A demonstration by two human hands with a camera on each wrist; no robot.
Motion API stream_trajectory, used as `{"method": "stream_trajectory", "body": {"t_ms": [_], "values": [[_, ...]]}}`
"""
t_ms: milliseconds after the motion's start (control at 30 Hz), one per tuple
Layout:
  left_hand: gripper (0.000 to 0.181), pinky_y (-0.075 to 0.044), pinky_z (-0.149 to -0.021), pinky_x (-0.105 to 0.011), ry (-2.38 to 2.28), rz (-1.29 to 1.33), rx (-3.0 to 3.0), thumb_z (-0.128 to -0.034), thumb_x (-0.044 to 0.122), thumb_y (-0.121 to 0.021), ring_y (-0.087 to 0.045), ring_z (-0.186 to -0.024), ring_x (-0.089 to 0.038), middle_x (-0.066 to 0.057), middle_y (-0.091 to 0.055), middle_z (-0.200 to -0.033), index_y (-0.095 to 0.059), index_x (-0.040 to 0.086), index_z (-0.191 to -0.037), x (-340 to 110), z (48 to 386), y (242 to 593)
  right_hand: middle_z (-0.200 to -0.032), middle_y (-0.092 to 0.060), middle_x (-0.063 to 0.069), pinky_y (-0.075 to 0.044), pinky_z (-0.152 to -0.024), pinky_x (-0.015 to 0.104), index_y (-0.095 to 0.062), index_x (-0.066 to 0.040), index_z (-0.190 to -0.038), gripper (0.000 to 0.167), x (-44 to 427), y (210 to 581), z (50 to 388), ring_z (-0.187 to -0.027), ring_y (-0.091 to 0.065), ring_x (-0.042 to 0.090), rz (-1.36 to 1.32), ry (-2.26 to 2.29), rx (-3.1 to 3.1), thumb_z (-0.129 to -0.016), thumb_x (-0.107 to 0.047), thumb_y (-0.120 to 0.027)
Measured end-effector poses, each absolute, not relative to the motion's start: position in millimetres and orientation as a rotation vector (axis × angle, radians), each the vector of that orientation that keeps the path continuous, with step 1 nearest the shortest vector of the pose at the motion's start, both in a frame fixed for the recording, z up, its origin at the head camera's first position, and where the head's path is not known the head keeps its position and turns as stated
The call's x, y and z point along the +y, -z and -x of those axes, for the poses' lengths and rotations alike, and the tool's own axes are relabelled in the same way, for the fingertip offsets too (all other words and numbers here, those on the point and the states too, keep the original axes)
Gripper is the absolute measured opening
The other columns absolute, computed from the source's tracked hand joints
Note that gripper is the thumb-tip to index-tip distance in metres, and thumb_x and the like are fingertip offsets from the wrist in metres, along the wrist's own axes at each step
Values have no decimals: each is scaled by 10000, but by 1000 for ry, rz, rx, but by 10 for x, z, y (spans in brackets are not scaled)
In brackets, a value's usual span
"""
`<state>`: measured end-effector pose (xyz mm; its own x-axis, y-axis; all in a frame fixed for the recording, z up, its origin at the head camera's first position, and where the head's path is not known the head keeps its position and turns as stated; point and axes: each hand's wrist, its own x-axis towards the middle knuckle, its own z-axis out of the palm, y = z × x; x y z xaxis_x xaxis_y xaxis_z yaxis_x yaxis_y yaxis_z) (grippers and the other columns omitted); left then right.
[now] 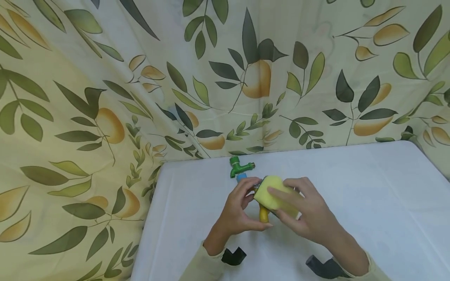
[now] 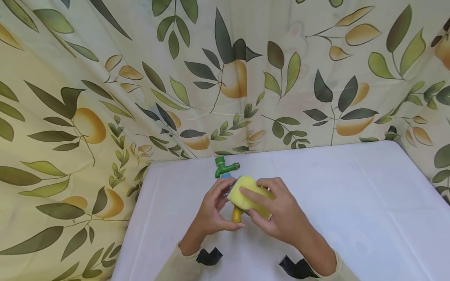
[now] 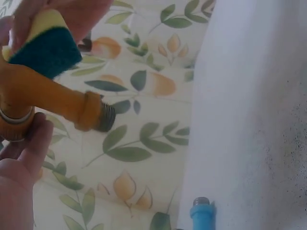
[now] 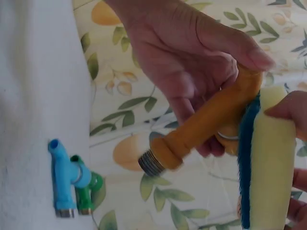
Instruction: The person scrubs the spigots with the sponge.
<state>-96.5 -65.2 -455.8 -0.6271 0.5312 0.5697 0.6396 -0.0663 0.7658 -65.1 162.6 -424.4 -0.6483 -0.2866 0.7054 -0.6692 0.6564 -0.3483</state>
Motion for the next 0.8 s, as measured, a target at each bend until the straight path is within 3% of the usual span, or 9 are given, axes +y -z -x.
{"method": "stream_trajectory", "body": {"t_ms": [333, 467, 733, 800], "values": [[1084, -557, -1010, -357, 1714, 1306, -2155, -579, -94, -949, -604, -1277, -334, -290, -514, -1410, -355, -128, -1485, -663, 885, 4290, -1144, -632, 111, -443, -828, 227, -745, -208, -1239, 471, 1619, 4208, 679, -1023, -527, 236, -766, -776, -2239, -1015, -532, -487], [1050, -571, -988, -345, 1724, 1311, -2154, -581, -95, -947, -668, -1196, -318, -284, -529, -1370, -373, -111, -1460, -659, 911, 4372, -1156, -635, 73, -445, -828, 189, -740, -220, -1249, 385, 1635, 4203, 662, -1042, -524, 205, -811, -839, -2269, -968, -451, -613], [1111, -543, -1034, -341, 1775, 1315, -2140, -594, -65, -953, -603, -1294, -315, -254, -483, -1457, -342, -74, -1522, -655, 999, 4549, -1183, -636, 12, -460, -837, 146, -741, -230, -1243, 441, 1639, 4186, 630, -1069, -532, 145, -961, -962, -2248, -805, -244, -786], [1119, -540, -1035, -329, 1746, 1302, -2163, -605, -29, -959, -591, -1314, -294, -228, -493, -1470, -342, -48, -1539, -666, 991, 4540, -1192, -638, -1, -459, -845, 134, -739, -234, -1250, 417, 1638, 4189, 620, -1079, -533, 129, -1008, -995, -2232, -835, -269, -773]]}}
